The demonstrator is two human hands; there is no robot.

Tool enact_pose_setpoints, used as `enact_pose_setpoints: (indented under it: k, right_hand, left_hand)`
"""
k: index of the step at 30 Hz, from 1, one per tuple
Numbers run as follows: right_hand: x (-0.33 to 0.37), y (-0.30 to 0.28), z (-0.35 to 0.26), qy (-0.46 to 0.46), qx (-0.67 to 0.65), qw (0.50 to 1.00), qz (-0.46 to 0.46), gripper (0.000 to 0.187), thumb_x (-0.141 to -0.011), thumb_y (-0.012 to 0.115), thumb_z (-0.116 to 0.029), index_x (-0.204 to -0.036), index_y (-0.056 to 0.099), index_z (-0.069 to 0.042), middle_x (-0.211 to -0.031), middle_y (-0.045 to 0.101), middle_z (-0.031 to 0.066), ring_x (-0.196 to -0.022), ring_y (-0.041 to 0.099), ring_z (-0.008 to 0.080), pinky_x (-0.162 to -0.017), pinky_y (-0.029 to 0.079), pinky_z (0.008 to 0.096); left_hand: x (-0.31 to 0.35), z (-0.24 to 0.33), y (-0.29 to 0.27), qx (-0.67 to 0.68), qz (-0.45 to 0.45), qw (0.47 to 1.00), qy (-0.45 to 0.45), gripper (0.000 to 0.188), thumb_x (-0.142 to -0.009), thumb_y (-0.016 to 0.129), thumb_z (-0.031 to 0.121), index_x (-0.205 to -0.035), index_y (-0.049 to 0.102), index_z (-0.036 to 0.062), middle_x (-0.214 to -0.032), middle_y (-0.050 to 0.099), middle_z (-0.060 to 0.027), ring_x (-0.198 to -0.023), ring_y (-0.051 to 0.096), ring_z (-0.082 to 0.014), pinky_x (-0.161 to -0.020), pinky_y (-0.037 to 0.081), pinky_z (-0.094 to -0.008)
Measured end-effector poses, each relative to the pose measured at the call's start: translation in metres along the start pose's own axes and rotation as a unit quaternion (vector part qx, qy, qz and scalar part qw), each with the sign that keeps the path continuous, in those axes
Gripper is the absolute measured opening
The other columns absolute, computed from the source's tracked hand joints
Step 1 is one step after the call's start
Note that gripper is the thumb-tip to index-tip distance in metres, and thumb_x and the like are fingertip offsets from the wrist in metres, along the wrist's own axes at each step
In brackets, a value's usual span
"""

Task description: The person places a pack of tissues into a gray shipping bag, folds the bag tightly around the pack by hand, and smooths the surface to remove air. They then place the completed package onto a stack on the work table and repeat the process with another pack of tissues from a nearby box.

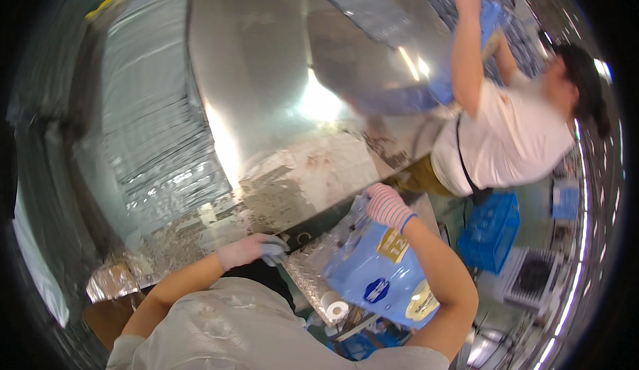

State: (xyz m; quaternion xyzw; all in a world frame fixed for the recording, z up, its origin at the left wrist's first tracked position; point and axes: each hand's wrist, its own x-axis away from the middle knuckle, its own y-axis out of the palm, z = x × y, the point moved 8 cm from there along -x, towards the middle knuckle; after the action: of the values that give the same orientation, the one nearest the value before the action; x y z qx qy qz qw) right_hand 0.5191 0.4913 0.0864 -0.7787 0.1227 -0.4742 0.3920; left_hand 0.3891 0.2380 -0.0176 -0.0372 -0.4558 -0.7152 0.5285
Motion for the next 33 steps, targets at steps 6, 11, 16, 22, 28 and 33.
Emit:
enact_pose_setpoints:
  k: [6,11,16,22,28,33]
  right_hand:
    - [-0.032,-0.036,-0.215,-0.201,-0.025,0.979,-0.021,0.019,-0.082,0.056,-0.018,-0.083,0.062,0.0,-0.069,0.058,0.0188,-0.062,0.054,0.0286,-0.062,0.046,0.0354]
    - [-0.045,-0.075,-0.407,-0.383,-0.067,0.92,-0.045,0.025,-0.083,0.058,-0.022,-0.086,0.061,0.003,-0.068,0.06,0.0068,-0.063,0.053,0.0126,-0.06,0.045,0.0303]
    - [-0.102,-0.15,-0.487,-0.494,-0.337,0.802,-0.003,0.038,-0.087,0.053,-0.031,-0.108,0.057,0.0,-0.088,0.062,0.0064,-0.076,0.056,0.0137,-0.072,0.046,0.0282]
    - [-0.248,-0.029,-0.292,-0.247,0.015,0.96,0.133,0.074,-0.085,0.036,-0.061,-0.12,0.049,0.003,-0.109,0.057,0.0266,-0.106,0.054,0.0361,-0.091,0.04,0.0392]
    - [-0.172,0.03,-0.333,-0.154,0.063,0.982,0.095,0.072,-0.082,0.039,-0.065,-0.109,0.054,0.0,-0.105,0.058,0.025,-0.101,0.055,0.0367,-0.088,0.042,0.0405]
    - [-0.123,0.115,-0.336,-0.207,-0.065,0.973,0.076,0.067,-0.08,0.045,-0.063,-0.101,0.057,-0.001,-0.093,0.061,0.0247,-0.091,0.058,0.0374,-0.082,0.045,0.0399]
  left_hand:
    - [0.001,0.004,0.013,0.081,-0.085,0.969,0.217,0.031,-0.09,0.049,0.013,-0.118,0.051,0.0017,-0.119,0.054,-0.01,-0.107,0.052,-0.0207,-0.091,0.044,-0.0321]
    - [0.126,0.092,-0.05,-0.122,0.249,0.863,0.422,0.035,-0.091,0.046,0.018,-0.122,0.047,0.0024,-0.122,0.051,-0.0111,-0.111,0.05,-0.0235,-0.095,0.041,-0.0354]
    - [0.265,0.133,-0.13,0.44,0.138,0.643,0.611,0.058,-0.091,0.04,0.045,-0.131,0.037,0.0035,-0.127,0.046,-0.0151,-0.115,0.045,-0.0299,-0.099,0.037,-0.0421]
    - [0.215,0.0,-0.298,0.263,0.479,0.729,0.413,0.079,-0.082,0.046,0.061,-0.137,0.029,0.007,-0.123,0.042,-0.0173,-0.112,0.039,-0.0266,-0.093,0.035,-0.038]
    - [0.19,-0.016,-0.263,0.126,0.573,0.74,0.329,0.085,-0.078,0.058,0.054,-0.138,0.026,0.0023,-0.101,0.054,-0.012,-0.088,0.052,-0.0179,-0.075,0.043,-0.0287]
    - [0.249,-0.014,-0.254,0.051,0.628,0.691,0.353,0.088,-0.075,0.06,0.056,-0.133,0.032,-0.0026,-0.116,0.054,-0.0221,-0.105,0.053,-0.0279,-0.092,0.042,-0.034]
